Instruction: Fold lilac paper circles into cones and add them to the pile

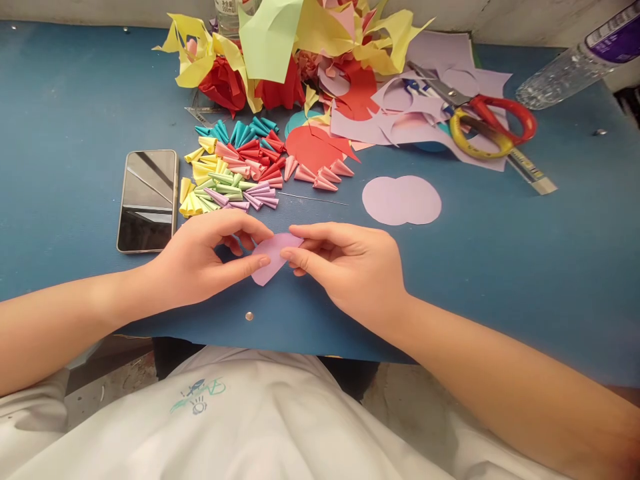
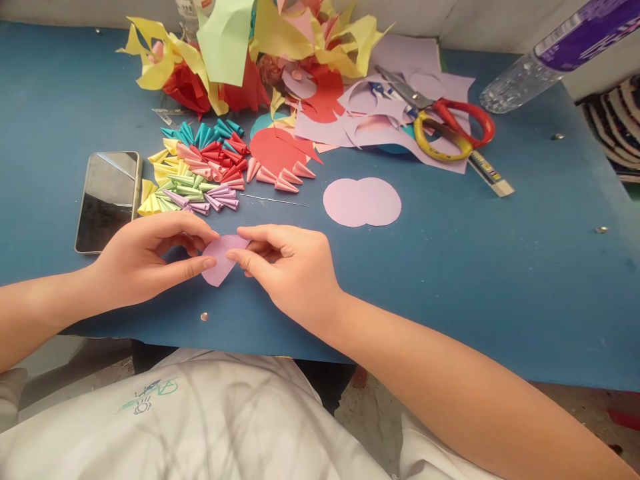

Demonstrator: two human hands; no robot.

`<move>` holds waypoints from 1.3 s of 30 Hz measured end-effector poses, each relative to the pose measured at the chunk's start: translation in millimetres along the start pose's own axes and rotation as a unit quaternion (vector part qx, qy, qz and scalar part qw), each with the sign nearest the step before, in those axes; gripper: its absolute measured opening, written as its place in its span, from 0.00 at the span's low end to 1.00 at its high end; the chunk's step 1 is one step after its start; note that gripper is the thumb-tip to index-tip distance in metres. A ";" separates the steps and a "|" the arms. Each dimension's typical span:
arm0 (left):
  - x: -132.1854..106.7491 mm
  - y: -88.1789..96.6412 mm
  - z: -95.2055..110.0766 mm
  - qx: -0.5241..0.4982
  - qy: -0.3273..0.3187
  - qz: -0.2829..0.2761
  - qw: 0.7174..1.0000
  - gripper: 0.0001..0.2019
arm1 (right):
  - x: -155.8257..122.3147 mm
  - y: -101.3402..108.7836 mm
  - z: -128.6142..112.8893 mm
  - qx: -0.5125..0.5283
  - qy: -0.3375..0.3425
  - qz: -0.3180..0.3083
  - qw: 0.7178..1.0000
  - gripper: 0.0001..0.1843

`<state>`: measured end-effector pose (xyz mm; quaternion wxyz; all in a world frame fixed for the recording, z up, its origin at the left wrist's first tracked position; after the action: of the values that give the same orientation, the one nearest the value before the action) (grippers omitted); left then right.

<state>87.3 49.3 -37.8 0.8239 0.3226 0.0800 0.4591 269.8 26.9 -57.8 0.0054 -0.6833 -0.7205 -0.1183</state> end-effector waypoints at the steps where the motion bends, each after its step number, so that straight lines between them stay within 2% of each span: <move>1: -0.2 -0.5 -1.2 -0.004 0.007 -0.003 1.000 0.09 | -0.2 0.2 0.0 0.000 -0.001 0.002 1.000 0.10; 4: 0.0 0.3 -0.4 -0.008 0.005 -0.001 1.000 0.08 | -0.4 0.8 1.2 0.002 -0.006 0.006 1.000 0.10; 11: 0.8 2.1 9.2 0.027 -0.048 0.006 0.998 0.05 | -3.3 -0.4 3.3 0.011 -0.009 0.013 1.000 0.09; 13: -0.2 3.1 7.5 0.048 -0.038 0.011 0.998 0.08 | -2.8 0.8 -0.7 -0.022 0.021 0.013 0.999 0.08; 14: -0.7 3.8 7.0 0.050 -0.034 0.012 0.998 0.10 | -2.3 1.0 -6.3 -0.055 0.058 0.010 0.997 0.07; 16: -1.1 5.7 9.7 0.041 -0.042 0.010 0.998 0.14 | -3.3 -2.9 -23.0 -0.134 0.172 -0.014 0.976 0.06; 18: -1.0 7.7 18.6 0.032 -0.080 -0.001 0.996 0.16 | -9.4 -13.2 -38.3 -0.182 0.296 -0.065 0.936 0.13; 20: -1.0 8.8 28.0 0.034 -0.117 -0.022 0.992 0.16 | -16.3 -22.6 -46.1 -0.196 0.375 -0.118 0.898 0.15; 22: -1.3 10.2 34.0 0.047 -0.136 -0.032 0.989 0.14 | -21.7 -29.6 -50.0 -0.212 0.419 -0.150 0.870 0.14; 24: -2.2 14.6 38.1 0.067 -0.145 -0.012 0.987 0.13 | -26.9 -34.7 -53.3 -0.241 0.450 -0.160 0.845 0.14; 27: -4.2 21.6 38.2 0.079 -0.141 0.037 0.986 0.12 | -33.2 -36.2 -58.0 -0.276 0.484 -0.139 0.819 0.15; 29: -4.4 20.3 35.3 0.064 -0.132 0.034 0.989 0.12 | -35.5 -34.3 -60.5 -0.281 0.497 -0.122 0.812 0.14; 32: -3.0 16.7 32.9 0.040 -0.128 0.008 0.991 0.13 | -33.7 -30.3 -62.0 -0.257 0.488 -0.114 0.827 0.12; 34: -0.7 17.6 29.8 0.017 -0.108 0.002 0.994 0.12 | -27.9 -26.6 -60.6 -0.215 0.450 -0.112 0.860 0.10; 36: 1.7 17.6 25.3 -0.019 -0.076 -0.005 0.997 0.11 | -17.1 -19.3 -54.2 -0.159 0.370 -0.086 0.911 0.12; 39: 4.0 14.8 19.5 -0.066 -0.038 -0.006 0.997 0.09 | 0.3 -0.3 -25.4 -0.060 0.166 0.007 0.984 0.22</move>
<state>87.5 49.1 -13.0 0.8485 0.2845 0.0201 0.4458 265.5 22.7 -33.0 0.0845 -0.6585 -0.6961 -0.2731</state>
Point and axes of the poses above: each hand's wrist, its own x-axis towards the middle knuckle, its own y-axis out of the back of the hand, z = x × y, the point moved 9 cm from there along x, towards the middle knuckle, and after that the axes turned 6 degrees about x, right-handed, at the moved point
